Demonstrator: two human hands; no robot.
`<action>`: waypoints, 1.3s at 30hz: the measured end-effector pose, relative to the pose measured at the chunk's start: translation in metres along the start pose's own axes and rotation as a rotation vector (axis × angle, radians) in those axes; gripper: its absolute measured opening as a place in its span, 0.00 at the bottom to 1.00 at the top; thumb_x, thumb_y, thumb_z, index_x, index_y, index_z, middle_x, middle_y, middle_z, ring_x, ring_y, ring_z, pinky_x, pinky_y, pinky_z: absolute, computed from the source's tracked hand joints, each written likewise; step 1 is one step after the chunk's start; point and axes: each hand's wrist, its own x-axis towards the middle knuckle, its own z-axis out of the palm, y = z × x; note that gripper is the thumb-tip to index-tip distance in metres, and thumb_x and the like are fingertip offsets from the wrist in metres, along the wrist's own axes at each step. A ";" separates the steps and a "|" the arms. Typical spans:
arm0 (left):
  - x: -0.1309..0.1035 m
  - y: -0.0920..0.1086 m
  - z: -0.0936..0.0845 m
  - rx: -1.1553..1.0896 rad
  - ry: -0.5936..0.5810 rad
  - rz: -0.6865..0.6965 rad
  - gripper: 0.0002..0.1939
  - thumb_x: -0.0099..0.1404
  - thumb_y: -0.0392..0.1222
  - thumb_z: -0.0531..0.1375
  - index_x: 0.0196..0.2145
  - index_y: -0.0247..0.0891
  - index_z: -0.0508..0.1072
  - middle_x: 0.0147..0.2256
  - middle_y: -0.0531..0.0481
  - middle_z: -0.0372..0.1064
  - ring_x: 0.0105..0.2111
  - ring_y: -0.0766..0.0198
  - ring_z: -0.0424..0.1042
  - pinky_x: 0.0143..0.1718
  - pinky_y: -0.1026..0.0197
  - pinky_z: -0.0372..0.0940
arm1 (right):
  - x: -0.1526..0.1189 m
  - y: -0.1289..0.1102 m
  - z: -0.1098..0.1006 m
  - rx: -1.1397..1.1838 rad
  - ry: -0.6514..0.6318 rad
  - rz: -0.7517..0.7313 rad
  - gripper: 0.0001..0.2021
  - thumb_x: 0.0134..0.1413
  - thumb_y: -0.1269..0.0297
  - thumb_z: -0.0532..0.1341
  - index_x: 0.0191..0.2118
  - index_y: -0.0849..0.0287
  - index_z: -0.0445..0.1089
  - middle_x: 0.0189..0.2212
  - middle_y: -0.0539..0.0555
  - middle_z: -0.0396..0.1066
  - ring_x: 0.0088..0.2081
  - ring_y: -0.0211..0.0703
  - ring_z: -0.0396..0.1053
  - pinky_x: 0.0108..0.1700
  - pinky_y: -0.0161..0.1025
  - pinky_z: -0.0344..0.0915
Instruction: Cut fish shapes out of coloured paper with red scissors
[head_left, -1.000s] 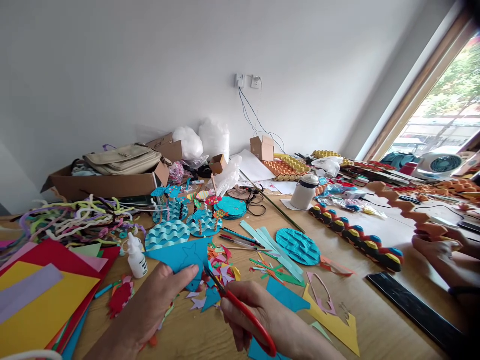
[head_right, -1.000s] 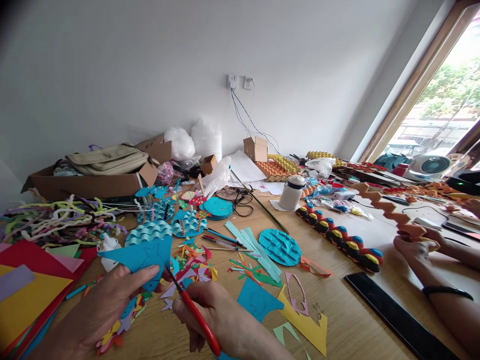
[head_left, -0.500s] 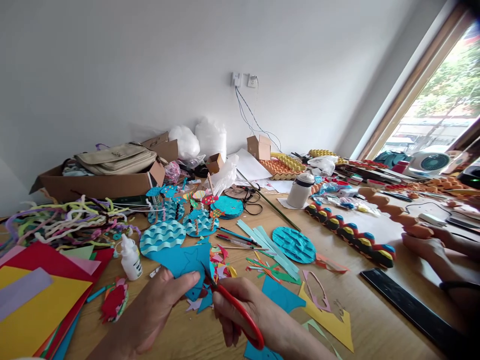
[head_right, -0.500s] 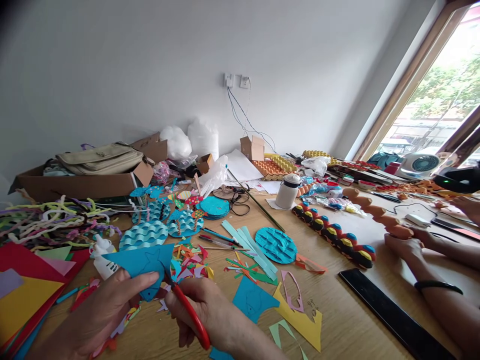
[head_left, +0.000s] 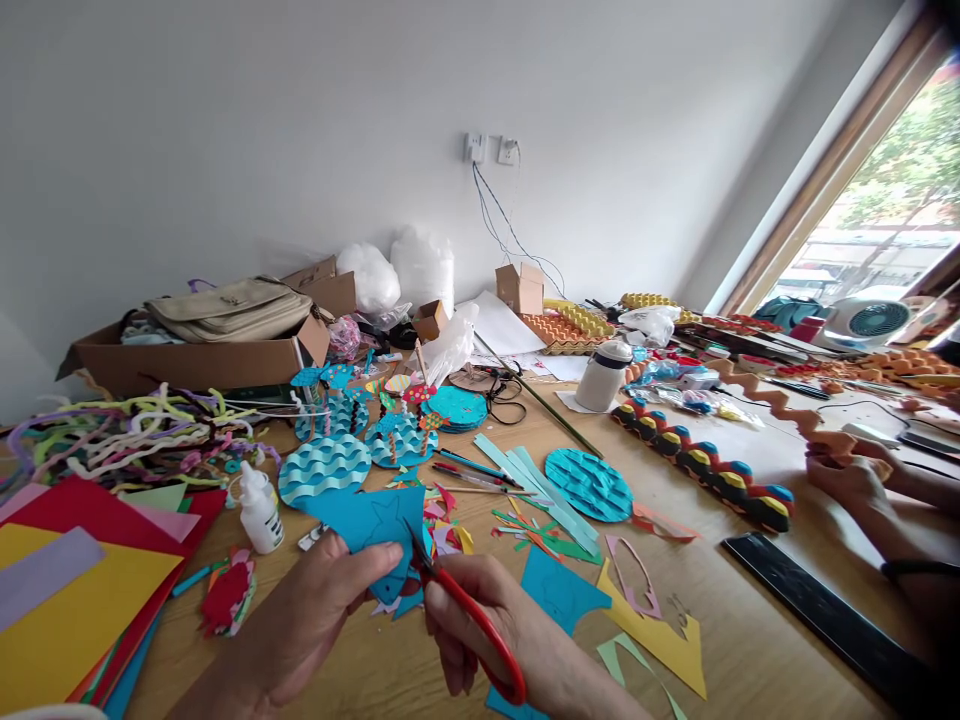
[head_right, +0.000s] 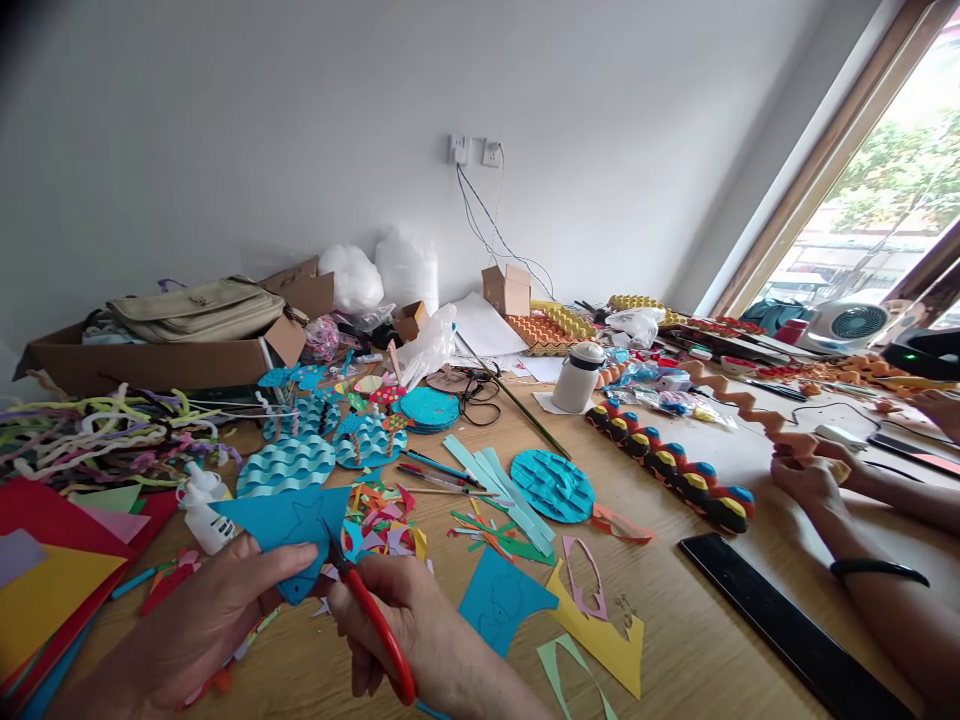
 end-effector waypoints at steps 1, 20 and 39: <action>0.000 0.000 0.000 -0.001 0.004 0.001 0.06 0.57 0.39 0.61 0.24 0.41 0.74 0.24 0.60 0.71 0.29 0.68 0.68 0.39 0.65 0.64 | 0.000 0.001 0.000 -0.005 0.003 0.003 0.28 0.43 0.35 0.53 0.24 0.61 0.58 0.12 0.45 0.57 0.14 0.29 0.57 0.17 0.26 0.51; 0.003 0.004 0.005 0.021 -0.008 0.020 0.07 0.55 0.38 0.61 0.21 0.39 0.70 0.22 0.58 0.68 0.27 0.67 0.64 0.36 0.65 0.64 | -0.001 0.008 -0.002 0.018 0.004 -0.004 0.27 0.47 0.37 0.52 0.24 0.61 0.59 0.11 0.44 0.56 0.13 0.28 0.56 0.14 0.25 0.49; 0.003 -0.001 -0.002 -0.057 -0.003 -0.055 0.10 0.54 0.38 0.63 0.19 0.39 0.67 0.20 0.60 0.66 0.25 0.69 0.62 0.34 0.64 0.65 | 0.003 0.011 0.001 0.005 0.049 0.052 0.29 0.41 0.34 0.53 0.20 0.60 0.56 0.11 0.43 0.52 0.12 0.27 0.56 0.12 0.23 0.49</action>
